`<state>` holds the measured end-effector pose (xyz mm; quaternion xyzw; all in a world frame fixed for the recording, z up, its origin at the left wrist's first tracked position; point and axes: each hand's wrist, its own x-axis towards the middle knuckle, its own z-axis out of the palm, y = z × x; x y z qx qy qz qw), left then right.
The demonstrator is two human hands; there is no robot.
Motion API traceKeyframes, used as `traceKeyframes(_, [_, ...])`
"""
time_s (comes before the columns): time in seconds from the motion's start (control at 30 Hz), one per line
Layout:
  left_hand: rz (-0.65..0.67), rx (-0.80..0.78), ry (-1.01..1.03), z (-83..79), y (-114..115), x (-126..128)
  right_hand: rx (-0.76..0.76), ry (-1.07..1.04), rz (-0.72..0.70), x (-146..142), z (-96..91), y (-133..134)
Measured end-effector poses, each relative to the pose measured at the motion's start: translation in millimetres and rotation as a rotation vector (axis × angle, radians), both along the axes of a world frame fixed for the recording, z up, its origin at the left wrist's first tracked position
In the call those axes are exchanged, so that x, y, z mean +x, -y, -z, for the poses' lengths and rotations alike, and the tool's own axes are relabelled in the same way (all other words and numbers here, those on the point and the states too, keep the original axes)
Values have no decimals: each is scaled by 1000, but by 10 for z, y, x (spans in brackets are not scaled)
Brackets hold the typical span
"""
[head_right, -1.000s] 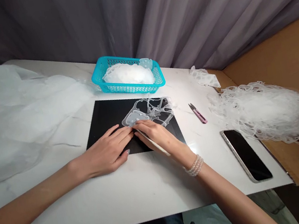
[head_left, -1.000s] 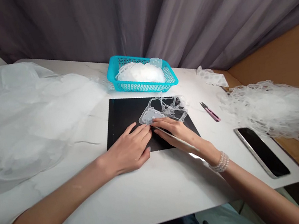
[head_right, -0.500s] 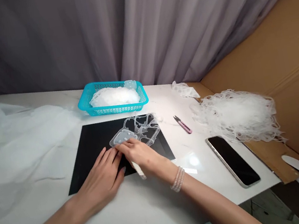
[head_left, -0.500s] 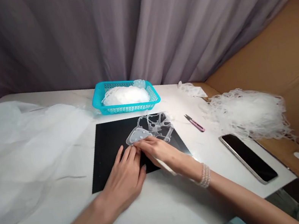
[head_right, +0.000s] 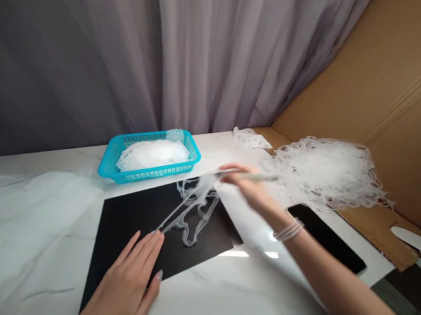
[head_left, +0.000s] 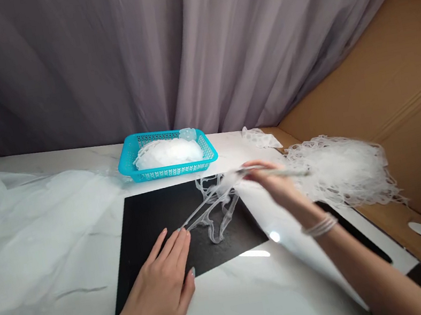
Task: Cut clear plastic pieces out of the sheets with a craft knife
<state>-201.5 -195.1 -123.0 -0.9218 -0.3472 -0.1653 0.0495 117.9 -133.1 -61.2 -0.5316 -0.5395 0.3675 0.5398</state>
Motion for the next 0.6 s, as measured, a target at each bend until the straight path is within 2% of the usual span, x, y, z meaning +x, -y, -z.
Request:
traceKeyframes(0.03, [-2,-11,5,-2,-5,0,-45,-133,192,266,-51,-41])
traceKeyframes(0.07, [-1,-23,11,-2,-9,4,-66,-163,251,474,-98,-55])
traceKeyframes(0.1, [2,-38,19,-3,-12,9,-87,-192,271,604,-138,-43])
traceKeyframes(0.17, [3,-95,51,-24,-20,26,-124,-254,244,608,-192,38])
traceKeyframes(0.27, [-34,-286,183,-168,-35,61,-67,-265,90,143,-253,205])
traceKeyframes(0.37, [-119,-615,488,-455,-73,115,75,-111,-51,-437,-366,361])
traceKeyframes(0.43, [-198,-936,842,-654,-117,163,155,82,-126,-734,-453,482])
traceKeyframes(0.5, [-224,-1321,1221,-799,-166,206,195,250,-264,-941,-515,624])
traceKeyframes(0.57, [-207,-1643,1458,-864,-198,231,182,379,-445,-1065,-540,761])
traceKeyframes(0.6, [-208,-1734,1516,-868,-203,234,166,428,-503,-1096,-540,814])
